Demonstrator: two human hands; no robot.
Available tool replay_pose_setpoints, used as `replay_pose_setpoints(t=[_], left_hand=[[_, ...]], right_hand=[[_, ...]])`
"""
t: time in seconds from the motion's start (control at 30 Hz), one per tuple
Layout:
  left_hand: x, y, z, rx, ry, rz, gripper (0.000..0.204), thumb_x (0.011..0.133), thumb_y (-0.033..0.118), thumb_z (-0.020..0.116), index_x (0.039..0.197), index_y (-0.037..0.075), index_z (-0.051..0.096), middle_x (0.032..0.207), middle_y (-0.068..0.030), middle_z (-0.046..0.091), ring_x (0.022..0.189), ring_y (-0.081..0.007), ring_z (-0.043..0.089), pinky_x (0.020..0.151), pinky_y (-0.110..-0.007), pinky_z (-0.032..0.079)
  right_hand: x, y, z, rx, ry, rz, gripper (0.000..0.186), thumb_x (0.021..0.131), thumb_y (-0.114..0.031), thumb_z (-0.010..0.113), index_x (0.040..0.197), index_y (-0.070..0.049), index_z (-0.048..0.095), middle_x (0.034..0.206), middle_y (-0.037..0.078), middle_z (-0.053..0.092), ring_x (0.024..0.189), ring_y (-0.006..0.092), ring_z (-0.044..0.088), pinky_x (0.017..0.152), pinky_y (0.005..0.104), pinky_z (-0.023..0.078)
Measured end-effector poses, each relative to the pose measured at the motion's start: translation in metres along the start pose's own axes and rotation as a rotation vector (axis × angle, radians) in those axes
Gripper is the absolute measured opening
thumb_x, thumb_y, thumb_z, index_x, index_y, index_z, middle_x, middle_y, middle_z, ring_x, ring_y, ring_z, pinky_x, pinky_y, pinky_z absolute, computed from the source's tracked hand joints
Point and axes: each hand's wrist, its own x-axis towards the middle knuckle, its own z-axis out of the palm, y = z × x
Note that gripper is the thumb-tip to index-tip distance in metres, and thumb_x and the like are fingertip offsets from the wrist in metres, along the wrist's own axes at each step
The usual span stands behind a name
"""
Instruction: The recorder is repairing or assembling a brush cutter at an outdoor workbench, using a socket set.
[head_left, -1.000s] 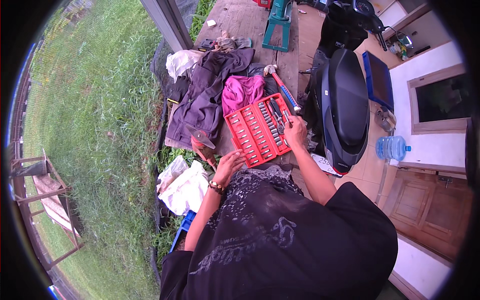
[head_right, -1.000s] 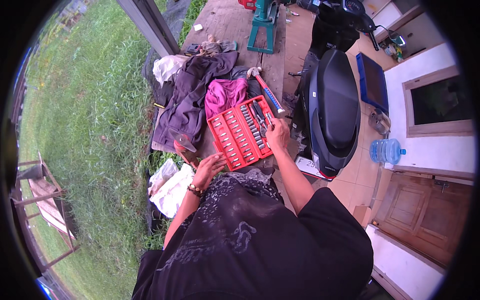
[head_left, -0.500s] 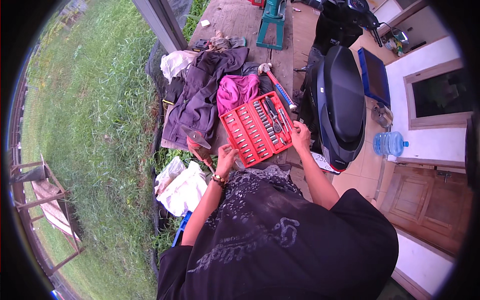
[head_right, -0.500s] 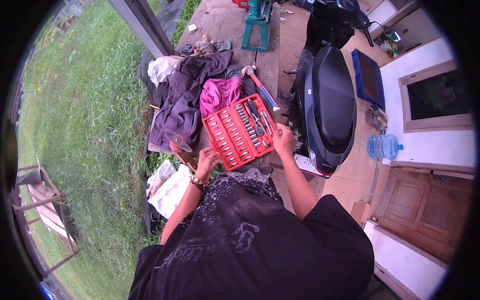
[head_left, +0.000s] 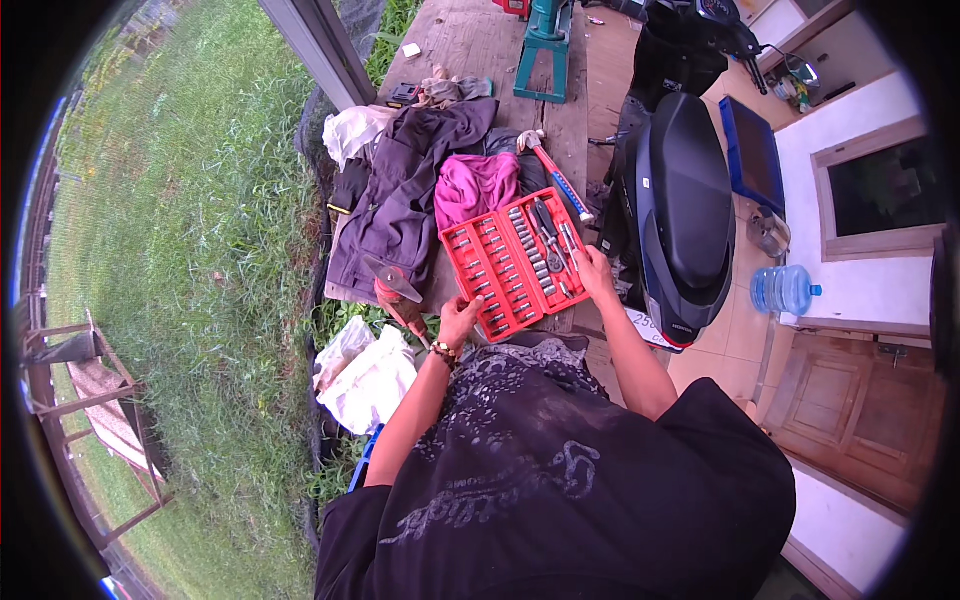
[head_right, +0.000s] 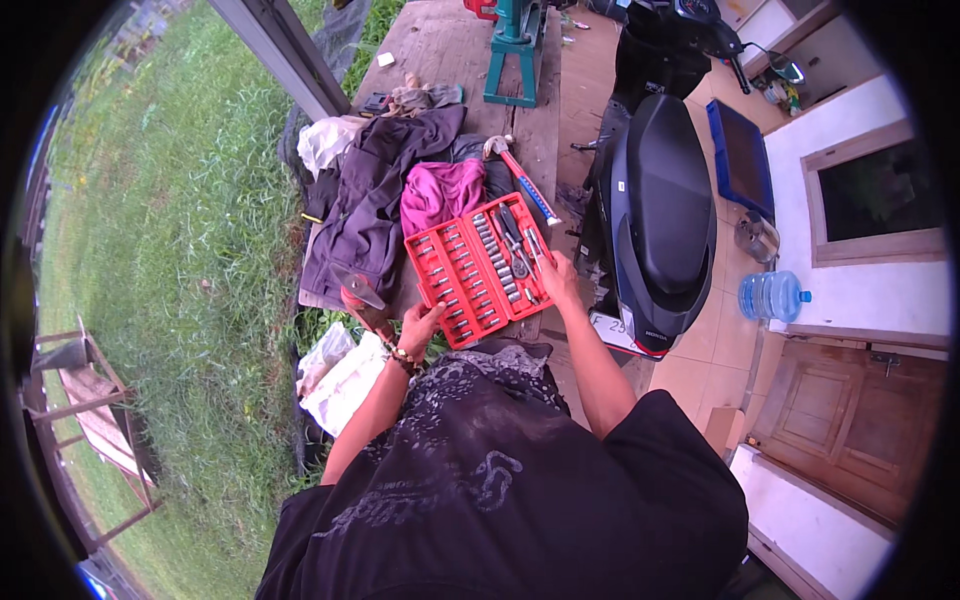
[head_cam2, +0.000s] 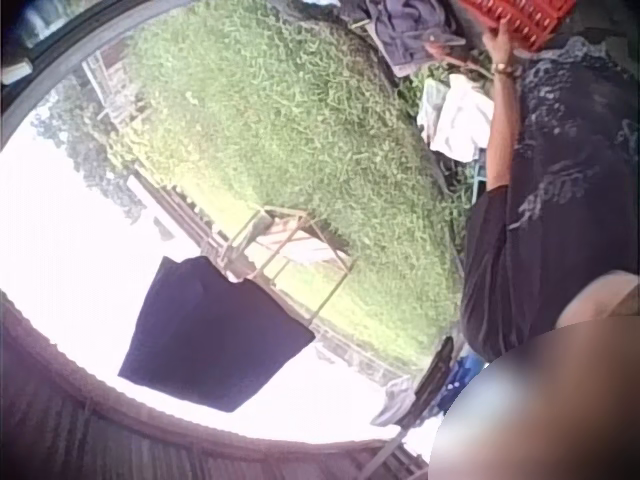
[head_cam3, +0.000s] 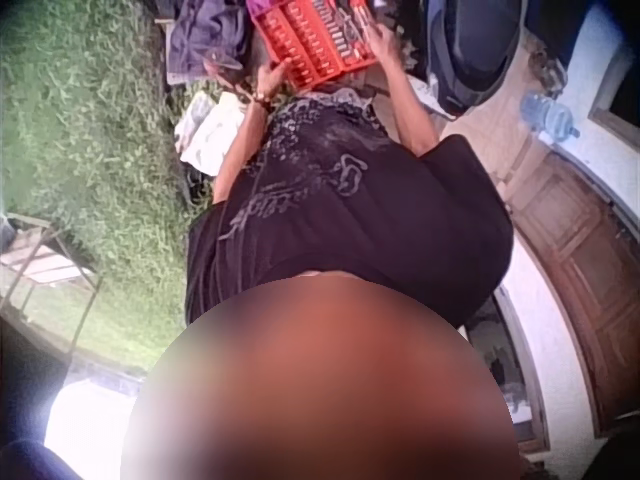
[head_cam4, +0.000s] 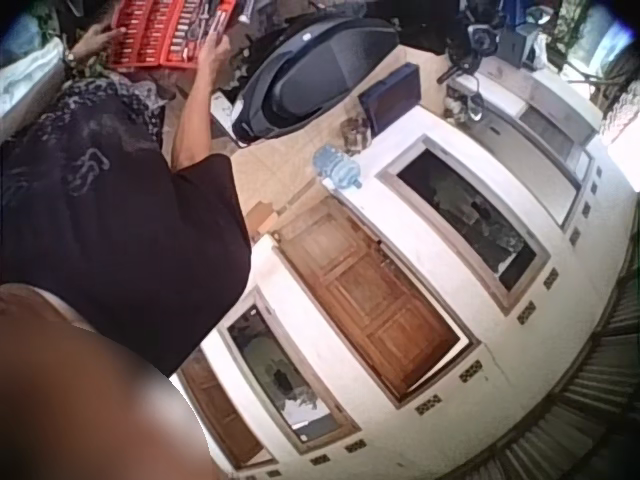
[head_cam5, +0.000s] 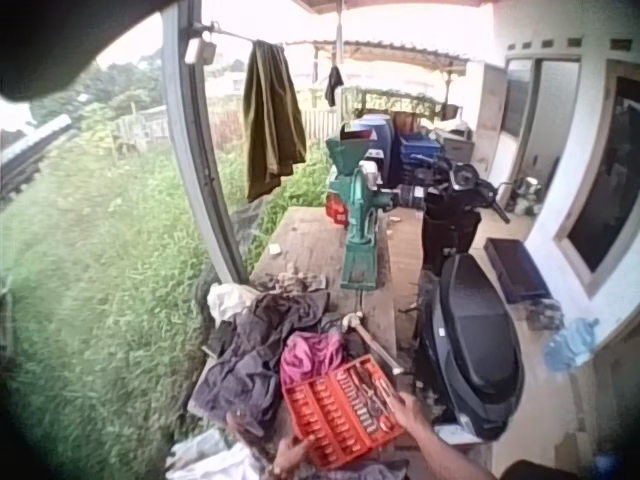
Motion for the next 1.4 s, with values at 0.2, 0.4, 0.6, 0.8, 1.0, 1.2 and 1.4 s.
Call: replay_pose_setpoints(t=[0.2, 0.4, 0.6, 0.8, 1.0, 1.2, 1.4], left_hand=[[-0.019, 0.033, 0.008, 0.305, 0.106, 0.278, 0.032, 0.084, 0.024, 0.071, 0.098, -0.003, 0.06, 0.079, -0.0098, 0.068, 0.07, -0.0154, 0.066, 0.064, -0.031, 0.053], [-0.032, 0.11, 0.061, 0.645, 0.048, 0.389, 0.037, 0.076, 0.025, 0.073, 0.097, -0.002, 0.059, 0.079, -0.0159, 0.069, 0.073, -0.0257, 0.07, 0.071, -0.036, 0.055], [-0.014, 0.121, 0.117, 0.906, -0.049, 0.437, 0.042, 0.066, 0.028, 0.074, 0.084, -0.002, 0.051, 0.074, -0.0238, 0.063, 0.073, -0.0407, 0.065, 0.069, -0.047, 0.051], [0.017, 0.077, 0.157, 0.883, -0.024, 0.613, 0.043, 0.066, 0.03, 0.075, 0.084, -0.001, 0.051, 0.073, -0.0244, 0.062, 0.072, -0.0408, 0.065, 0.064, -0.047, 0.051], [0.025, 0.061, 0.177, 0.952, -0.024, 0.548, 0.04, 0.075, 0.026, 0.071, 0.097, -0.002, 0.05, 0.085, -0.0288, 0.065, 0.082, -0.0463, 0.065, 0.072, -0.053, 0.052], [0.036, 0.048, 0.184, 1.022, -0.044, 0.489, 0.033, 0.083, 0.023, 0.065, 0.101, -0.001, 0.05, 0.09, -0.0291, 0.065, 0.083, -0.0472, 0.065, 0.072, -0.055, 0.052], [0.051, 0.036, 0.175, 1.075, -0.099, 0.518, 0.035, 0.081, 0.021, 0.065, 0.101, -0.003, 0.049, 0.088, -0.0279, 0.066, 0.082, -0.0459, 0.065, 0.072, -0.053, 0.053]], right_hand=[[-0.012, -0.01, 0.004, 0.012, 0.046, -0.084, 0.038, 0.091, -0.036, 0.056, 0.099, 0.0, 0.065, 0.085, 0.021, 0.066, 0.084, 0.0355, 0.065, 0.075, 0.0425, 0.048], [-0.03, -0.023, -0.009, -0.022, -0.093, -0.062, 0.039, 0.091, -0.037, 0.057, 0.099, -0.001, 0.069, 0.092, 0.021, 0.069, 0.091, 0.036, 0.067, 0.078, 0.043, 0.049], [-0.04, -0.023, 0.0, 0.029, -0.096, 0.03, 0.049, 0.095, -0.044, 0.049, 0.098, 0.0, 0.069, 0.092, 0.025, 0.068, 0.094, 0.0391, 0.066, 0.082, 0.044, 0.048], [-0.035, 0.003, 0.0, 0.406, -0.163, 0.25, 0.058, 0.097, -0.052, 0.041, 0.11, -0.002, 0.067, 0.105, 0.025, 0.067, 0.101, 0.0356, 0.065, 0.09, 0.0402, 0.047], [-0.04, -0.03, -0.013, 0.166, -0.017, 0.056, 0.054, 0.095, -0.048, 0.046, 0.108, 0.001, 0.066, 0.101, 0.026, 0.067, 0.098, 0.0401, 0.064, 0.086, 0.0444, 0.047], [-0.033, -0.033, -0.019, 0.086, -0.053, 0.147, 0.05, 0.089, -0.048, 0.058, 0.111, -0.003, 0.065, 0.104, 0.022, 0.068, 0.102, 0.0387, 0.063, 0.087, 0.045, 0.049], [-0.038, -0.049, -0.021, -0.272, 0.09, 0.072, 0.048, 0.08, -0.045, 0.07, 0.106, -0.004, 0.068, 0.099, 0.02, 0.07, 0.098, 0.0362, 0.066, 0.087, 0.0442, 0.051]])
